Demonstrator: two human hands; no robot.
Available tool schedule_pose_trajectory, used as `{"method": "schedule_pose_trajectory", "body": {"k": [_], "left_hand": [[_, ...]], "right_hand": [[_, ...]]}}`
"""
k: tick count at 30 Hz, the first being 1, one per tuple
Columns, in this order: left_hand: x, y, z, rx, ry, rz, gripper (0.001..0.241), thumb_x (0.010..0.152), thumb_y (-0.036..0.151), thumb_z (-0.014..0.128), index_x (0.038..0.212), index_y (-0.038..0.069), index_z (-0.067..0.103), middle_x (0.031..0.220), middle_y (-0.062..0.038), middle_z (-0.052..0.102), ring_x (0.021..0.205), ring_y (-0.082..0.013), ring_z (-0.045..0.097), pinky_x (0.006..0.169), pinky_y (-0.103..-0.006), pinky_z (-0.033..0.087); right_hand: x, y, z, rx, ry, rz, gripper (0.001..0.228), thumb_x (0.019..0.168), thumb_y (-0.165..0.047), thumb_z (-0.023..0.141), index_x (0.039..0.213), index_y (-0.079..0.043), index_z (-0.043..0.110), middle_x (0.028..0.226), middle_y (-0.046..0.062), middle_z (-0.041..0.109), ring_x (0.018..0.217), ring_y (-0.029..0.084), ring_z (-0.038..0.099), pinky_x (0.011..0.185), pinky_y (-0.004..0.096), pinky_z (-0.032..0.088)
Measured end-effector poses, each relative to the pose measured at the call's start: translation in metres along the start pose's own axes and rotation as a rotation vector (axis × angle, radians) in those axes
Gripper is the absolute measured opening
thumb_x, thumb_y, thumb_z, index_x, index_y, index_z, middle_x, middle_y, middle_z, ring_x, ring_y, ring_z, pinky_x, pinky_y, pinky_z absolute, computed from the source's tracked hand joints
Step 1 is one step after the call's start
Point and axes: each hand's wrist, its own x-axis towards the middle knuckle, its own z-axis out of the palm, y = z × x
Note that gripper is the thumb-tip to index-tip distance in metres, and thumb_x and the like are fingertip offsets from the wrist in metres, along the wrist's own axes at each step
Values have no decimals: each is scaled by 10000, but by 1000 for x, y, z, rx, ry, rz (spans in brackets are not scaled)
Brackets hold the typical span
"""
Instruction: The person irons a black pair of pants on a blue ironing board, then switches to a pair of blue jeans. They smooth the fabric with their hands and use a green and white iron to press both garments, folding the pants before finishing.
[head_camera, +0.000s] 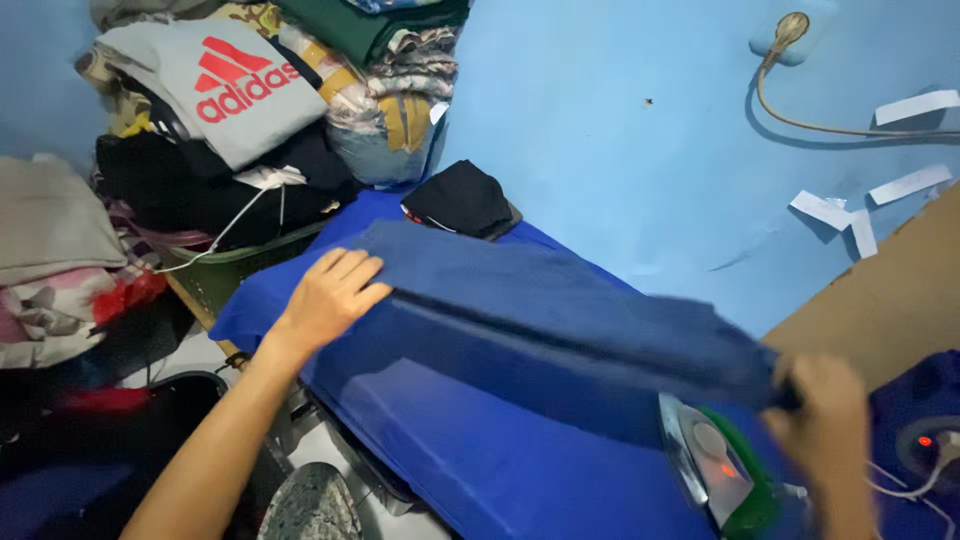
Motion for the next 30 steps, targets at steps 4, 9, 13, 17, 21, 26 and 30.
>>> {"method": "schedule_pose_trajectory", "body": {"k": [4, 9, 13, 17, 21, 26, 30], "left_hand": [[-58, 31, 50, -142, -280, -100, 209, 740, 119, 693, 946, 112, 725, 1138, -114, 688, 1144, -321, 643, 998, -467, 485], [-112, 39, 69, -727, -239, -630, 141, 699, 60, 704, 812, 100, 779, 1277, -125, 704, 1176, -350, 650, 979, -466, 491], [-103, 33, 68, -640, -219, -1180, 256, 813, 224, 763, 1028, 86, 743, 1052, -164, 736, 985, -356, 728, 893, -435, 568], [-82, 34, 73, -389, -602, -1268, 373, 876, 421, 784, 1030, 90, 709, 985, -204, 751, 985, -408, 717, 843, -500, 551], [-73, 38, 83, -314, -479, -1274, 372, 851, 378, 784, 1039, 77, 670, 1012, -209, 738, 985, -442, 695, 814, -541, 541], [-69, 31, 89, -230, -533, -1205, 274, 855, 279, 757, 1068, 118, 698, 1010, -201, 728, 1000, -423, 687, 834, -544, 535], [-27, 41, 113, -236, -371, -861, 315, 762, 239, 792, 1045, 118, 722, 998, -190, 691, 985, -403, 657, 828, -524, 527]], "right_hand": [[-104, -55, 73, 69, -149, 29, 450, 488, -110, 828, 895, -105, 637, 913, 130, 656, 913, 409, 633, 817, 519, 485], [-166, -43, 118, 404, -313, -48, 486, 443, -156, 831, 917, -188, 730, 1049, 89, 731, 1049, 327, 679, 936, 455, 496], [-174, -42, 108, 406, -233, 100, 346, 600, -238, 842, 928, -185, 743, 1121, 46, 718, 1117, 269, 664, 987, 427, 495], [-155, -69, 113, 337, -285, 23, 368, 582, -332, 876, 909, -195, 776, 1119, 44, 717, 1109, 277, 633, 947, 437, 469], [-147, -82, 118, 214, -402, 128, 300, 668, -391, 884, 893, -223, 779, 1097, -62, 748, 1119, 180, 657, 976, 382, 502], [-134, -85, 91, 208, -501, 128, 330, 619, -427, 907, 848, -203, 827, 1070, -32, 764, 1073, 233, 668, 936, 416, 509], [-86, -103, 63, 382, -554, 252, 326, 753, -423, 809, 930, -150, 803, 1041, 26, 781, 993, 245, 734, 889, 375, 562]]}}
